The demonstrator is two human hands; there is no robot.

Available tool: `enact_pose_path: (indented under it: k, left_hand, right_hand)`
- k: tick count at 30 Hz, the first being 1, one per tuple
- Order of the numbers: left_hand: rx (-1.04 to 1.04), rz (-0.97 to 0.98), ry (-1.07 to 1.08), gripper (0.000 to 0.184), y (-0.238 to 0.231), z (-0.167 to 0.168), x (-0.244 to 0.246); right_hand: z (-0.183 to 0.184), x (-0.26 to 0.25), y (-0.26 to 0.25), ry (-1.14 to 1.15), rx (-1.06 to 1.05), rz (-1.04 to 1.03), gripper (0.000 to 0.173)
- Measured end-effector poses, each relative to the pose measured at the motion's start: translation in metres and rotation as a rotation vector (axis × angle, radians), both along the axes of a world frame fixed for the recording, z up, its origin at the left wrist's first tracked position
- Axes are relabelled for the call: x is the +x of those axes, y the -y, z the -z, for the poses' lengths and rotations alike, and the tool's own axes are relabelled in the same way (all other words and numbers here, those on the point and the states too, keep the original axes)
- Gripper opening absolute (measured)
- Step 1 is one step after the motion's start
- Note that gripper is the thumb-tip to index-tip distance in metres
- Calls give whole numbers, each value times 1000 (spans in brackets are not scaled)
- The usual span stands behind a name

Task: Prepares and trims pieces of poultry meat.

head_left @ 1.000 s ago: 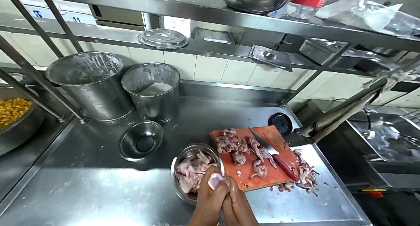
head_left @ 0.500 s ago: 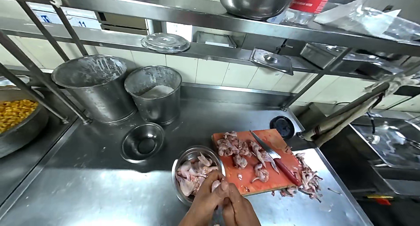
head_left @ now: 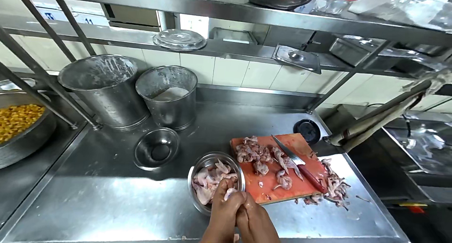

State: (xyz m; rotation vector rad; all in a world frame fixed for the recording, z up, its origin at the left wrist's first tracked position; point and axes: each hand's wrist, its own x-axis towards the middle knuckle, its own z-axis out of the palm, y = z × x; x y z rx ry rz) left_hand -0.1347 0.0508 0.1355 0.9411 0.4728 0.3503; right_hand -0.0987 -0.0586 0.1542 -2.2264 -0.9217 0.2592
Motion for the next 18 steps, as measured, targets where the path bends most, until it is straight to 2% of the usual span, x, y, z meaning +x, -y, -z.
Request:
enact_pose_path:
  k: [3,5,7,9,11,13,15,18]
  left_hand:
    - [78,50,-135,34,-3,18,13]
    - [195,207,-227,57,-6,47,27]
    - [235,361,-282,70,-1,71,36]
    - [173,496,-308,74,9,78,38]
    - [91,542,-313,69,25,81,40]
    - [96,509,-341,57,37,86,45]
    - [216,476,-392,45,44,94,57]
    - [646,606,-600,45,48,103,72]
  right_hand:
    - [26,8,-1,-88,47,72,32]
    - [60,14,8,-269,152,142,38]
    - [85,12,19,-497,301,245,35]
    - [94,10,27,-592,457,325,34]
    - [97,13,37,-627,535,341,35]
    - [104,22,50,-615,446,309,33]
    - [105,39,70,-556,191,213,34]
    - [102,75,112,-520,-141,23,35]
